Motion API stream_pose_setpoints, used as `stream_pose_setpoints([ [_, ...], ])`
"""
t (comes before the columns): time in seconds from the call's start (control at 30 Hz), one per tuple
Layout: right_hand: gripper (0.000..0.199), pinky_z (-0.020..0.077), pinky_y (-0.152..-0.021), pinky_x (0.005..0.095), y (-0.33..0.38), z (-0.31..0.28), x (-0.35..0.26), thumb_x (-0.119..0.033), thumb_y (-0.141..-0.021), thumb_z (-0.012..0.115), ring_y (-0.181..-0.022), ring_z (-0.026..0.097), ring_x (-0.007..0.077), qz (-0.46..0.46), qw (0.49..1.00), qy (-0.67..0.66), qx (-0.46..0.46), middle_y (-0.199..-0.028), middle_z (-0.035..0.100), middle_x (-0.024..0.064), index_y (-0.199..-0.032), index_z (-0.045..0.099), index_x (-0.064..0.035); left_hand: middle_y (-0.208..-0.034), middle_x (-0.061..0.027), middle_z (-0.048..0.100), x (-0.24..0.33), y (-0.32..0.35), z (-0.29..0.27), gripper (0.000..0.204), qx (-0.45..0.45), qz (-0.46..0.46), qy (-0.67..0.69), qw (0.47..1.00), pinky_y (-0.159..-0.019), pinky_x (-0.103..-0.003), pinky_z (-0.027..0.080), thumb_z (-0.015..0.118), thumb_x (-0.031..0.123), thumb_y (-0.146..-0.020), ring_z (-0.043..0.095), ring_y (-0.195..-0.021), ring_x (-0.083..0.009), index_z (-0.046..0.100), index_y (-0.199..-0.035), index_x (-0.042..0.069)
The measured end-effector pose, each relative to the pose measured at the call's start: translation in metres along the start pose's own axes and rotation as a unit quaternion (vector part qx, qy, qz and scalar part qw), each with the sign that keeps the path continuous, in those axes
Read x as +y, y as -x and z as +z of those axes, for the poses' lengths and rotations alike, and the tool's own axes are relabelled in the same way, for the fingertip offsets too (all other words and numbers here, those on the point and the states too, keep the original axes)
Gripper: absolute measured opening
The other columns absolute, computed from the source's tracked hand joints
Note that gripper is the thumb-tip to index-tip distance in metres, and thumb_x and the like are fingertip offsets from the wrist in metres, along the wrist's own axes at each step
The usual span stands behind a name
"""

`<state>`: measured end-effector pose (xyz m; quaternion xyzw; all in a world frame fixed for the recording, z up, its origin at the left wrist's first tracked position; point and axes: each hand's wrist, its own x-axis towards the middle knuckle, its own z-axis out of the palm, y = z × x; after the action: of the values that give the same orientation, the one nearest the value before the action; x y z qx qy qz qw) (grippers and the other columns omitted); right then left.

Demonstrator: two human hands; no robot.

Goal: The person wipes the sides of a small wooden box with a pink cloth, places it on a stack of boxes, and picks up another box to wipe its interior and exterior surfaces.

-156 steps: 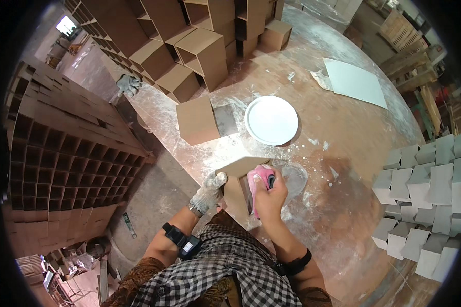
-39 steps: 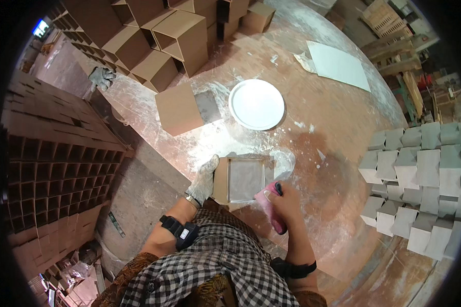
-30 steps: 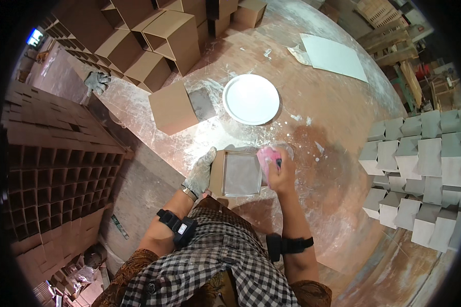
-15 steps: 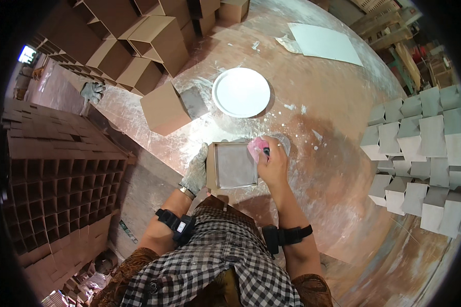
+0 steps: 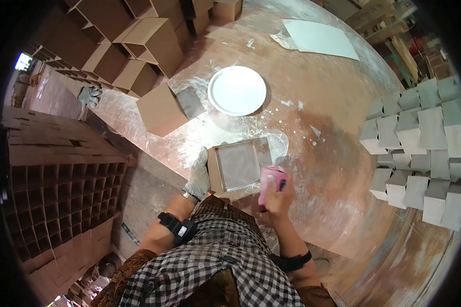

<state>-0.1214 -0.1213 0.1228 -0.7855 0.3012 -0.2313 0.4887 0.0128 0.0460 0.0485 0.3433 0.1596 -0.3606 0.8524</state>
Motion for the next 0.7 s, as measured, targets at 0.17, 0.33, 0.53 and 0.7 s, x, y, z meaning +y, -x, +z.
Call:
stream_pose_setpoints([
  [0.17,0.037,0.048,-0.075,0.0392,0.015,0.022,-0.035,-0.002,-0.07,0.051,-0.081,0.059,0.0339,-0.175,0.978,0.091,-0.063,-0.092,0.059,0.019,-0.106,0.054,-0.0008,-0.115,-0.0122,0.056,-0.001,0.002,0.01,0.05,-0.016,-0.017,0.034,0.999,-0.089,-0.035,0.047,0.049,0.041,-0.09,0.055,-0.103,-0.0207,0.052,-0.119,0.0],
  [0.33,0.034,0.0489,-0.069,0.0402,0.027,0.037,-0.046,-0.002,-0.068,0.05,-0.077,0.059,0.0351,-0.264,0.957,0.115,-0.035,-0.088,0.06,0.0184,-0.101,0.056,-0.0006,-0.122,-0.0143,0.052,0.006,0.005,0.014,0.059,-0.049,-0.046,0.039,0.997,-0.095,-0.038,0.043,0.051,0.044,-0.088,0.052,-0.11,-0.0247,0.045,-0.127,0.0],
  [0.53,0.035,0.0468,-0.073,0.042,0.01,0.015,0.0,-0.002,-0.066,0.048,-0.08,0.054,0.0396,-0.154,0.973,0.159,0.062,-0.09,0.055,0.0222,-0.1,0.054,0.003,-0.125,-0.014,0.05,0.007,0.007,0.012,0.061,-0.066,-0.056,0.027,0.996,-0.097,-0.039,0.042,0.051,0.047,-0.088,0.049,-0.114,-0.0255,0.044,-0.128,0.001],
  [0.7,0.036,0.047,-0.069,0.0417,0.041,0.038,-0.049,-0.001,-0.066,0.052,-0.077,0.055,0.0384,-0.252,0.955,0.154,0.007,-0.089,0.056,0.0215,-0.101,0.054,0.0024,-0.123,-0.0132,0.051,0.003,0.0,0.002,0.06,-0.051,-0.055,0.001,0.997,-0.095,-0.038,0.043,0.051,0.048,-0.087,0.051,-0.111,-0.0239,0.047,-0.126,0.003],
])
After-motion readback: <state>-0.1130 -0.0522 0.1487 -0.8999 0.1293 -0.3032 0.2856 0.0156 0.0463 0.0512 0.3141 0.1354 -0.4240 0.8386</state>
